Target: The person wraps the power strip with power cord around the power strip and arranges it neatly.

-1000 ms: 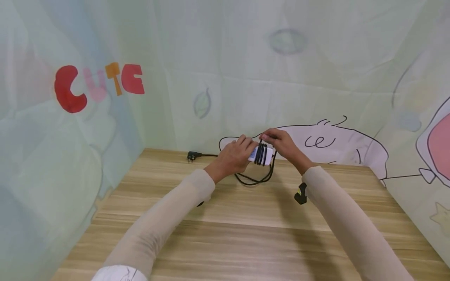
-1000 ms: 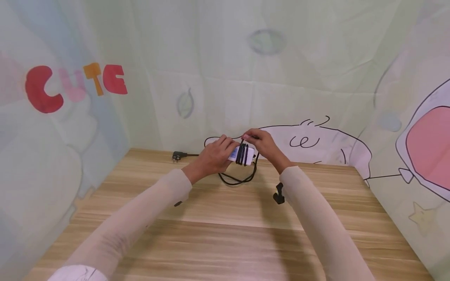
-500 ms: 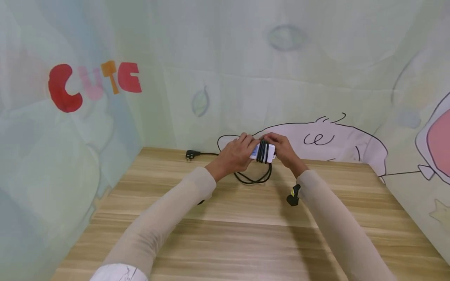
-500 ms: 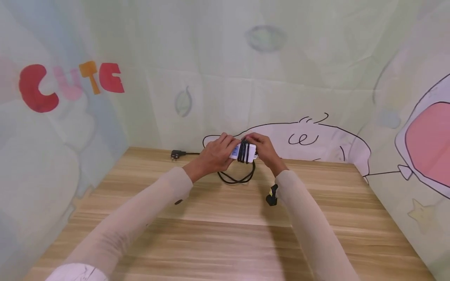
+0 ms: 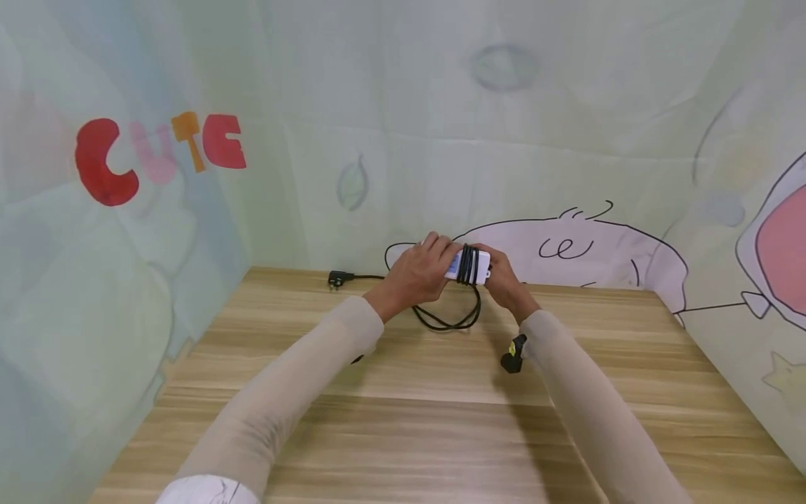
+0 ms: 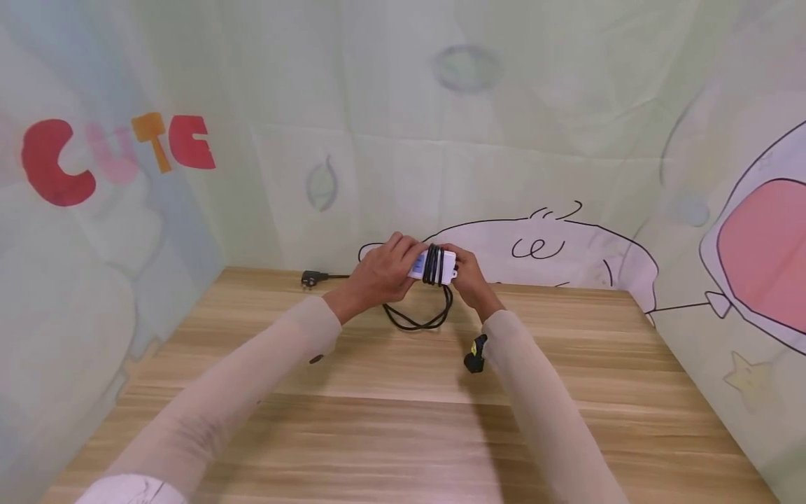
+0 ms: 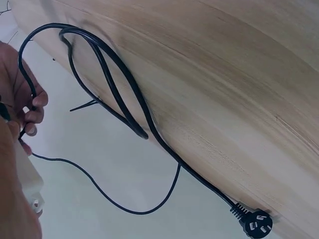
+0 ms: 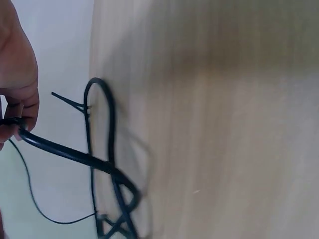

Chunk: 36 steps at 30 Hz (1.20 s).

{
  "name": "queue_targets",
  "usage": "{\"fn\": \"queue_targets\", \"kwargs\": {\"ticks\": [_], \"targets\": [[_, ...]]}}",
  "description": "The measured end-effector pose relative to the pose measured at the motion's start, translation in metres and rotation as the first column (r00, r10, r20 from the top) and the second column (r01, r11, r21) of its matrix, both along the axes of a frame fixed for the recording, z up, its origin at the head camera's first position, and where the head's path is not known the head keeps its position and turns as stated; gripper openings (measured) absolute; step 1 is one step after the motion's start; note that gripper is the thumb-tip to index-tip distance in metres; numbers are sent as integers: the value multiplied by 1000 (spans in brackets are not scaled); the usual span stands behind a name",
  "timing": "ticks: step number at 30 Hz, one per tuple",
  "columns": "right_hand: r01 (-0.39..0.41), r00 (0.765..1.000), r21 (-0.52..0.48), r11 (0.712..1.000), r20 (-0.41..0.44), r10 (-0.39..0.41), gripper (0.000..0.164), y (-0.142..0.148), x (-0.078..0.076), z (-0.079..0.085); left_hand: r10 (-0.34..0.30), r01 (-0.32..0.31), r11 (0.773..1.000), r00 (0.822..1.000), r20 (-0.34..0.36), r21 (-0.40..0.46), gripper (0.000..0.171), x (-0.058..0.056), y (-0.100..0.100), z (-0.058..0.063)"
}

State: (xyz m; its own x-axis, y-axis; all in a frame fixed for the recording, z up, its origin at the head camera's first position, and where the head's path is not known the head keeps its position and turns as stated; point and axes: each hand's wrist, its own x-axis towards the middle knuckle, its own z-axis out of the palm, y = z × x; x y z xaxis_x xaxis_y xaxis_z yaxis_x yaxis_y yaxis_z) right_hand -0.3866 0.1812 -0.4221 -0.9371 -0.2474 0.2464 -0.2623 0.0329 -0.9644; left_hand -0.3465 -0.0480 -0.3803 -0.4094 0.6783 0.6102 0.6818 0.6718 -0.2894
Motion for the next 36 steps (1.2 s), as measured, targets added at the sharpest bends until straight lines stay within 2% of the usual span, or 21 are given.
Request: {"fn": "queue_targets", "kwargs": {"ticks": [7, 13, 18, 21, 23, 26, 29, 32, 36], "targets": [[32, 999, 19, 999, 32, -33, 45, -6, 6, -9, 15, -15, 999, 1000, -3, -36, 44, 2, -1, 0], [47, 993, 20, 999, 108, -49, 34, -4, 6, -8, 44, -47, 997, 997, -58, -58, 41, -1, 1, 0], [57, 991, -3, 998, 123, -56, 29, -4, 7, -8, 55, -64, 995, 991, -118, -76, 39, -1, 2, 1], [66, 989, -11, 998, 131, -64, 32, -7, 8, -7, 59, -70, 994, 990, -128, -82, 39, 0, 2, 3], [43, 987, -25, 999, 154, -38, 27, -11, 10, -7, 64, -74, 995, 990, -123, -74, 39, 0, 2, 4], [-31, 971, -109, 994, 230, 56, 20, -19, 11, -7, 68, -75, 996, 990, -121, -55, 39, -1, 2, 5], [-62, 943, -204, 977, 309, 124, 29, -28, 12, -7, 76, -83, 995, 988, -132, -48, 40, -1, 3, 8], [-41, 929, -215, 976, 352, 116, 26, -35, 14, -7, 91, -98, 994, 986, -138, -46, 41, -2, 2, 8], [-28, 911, -160, 987, 403, 91, 16, -42, 19, -6, 120, -125, 992, 986, -115, -30, 41, -2, -1, 5]]}}
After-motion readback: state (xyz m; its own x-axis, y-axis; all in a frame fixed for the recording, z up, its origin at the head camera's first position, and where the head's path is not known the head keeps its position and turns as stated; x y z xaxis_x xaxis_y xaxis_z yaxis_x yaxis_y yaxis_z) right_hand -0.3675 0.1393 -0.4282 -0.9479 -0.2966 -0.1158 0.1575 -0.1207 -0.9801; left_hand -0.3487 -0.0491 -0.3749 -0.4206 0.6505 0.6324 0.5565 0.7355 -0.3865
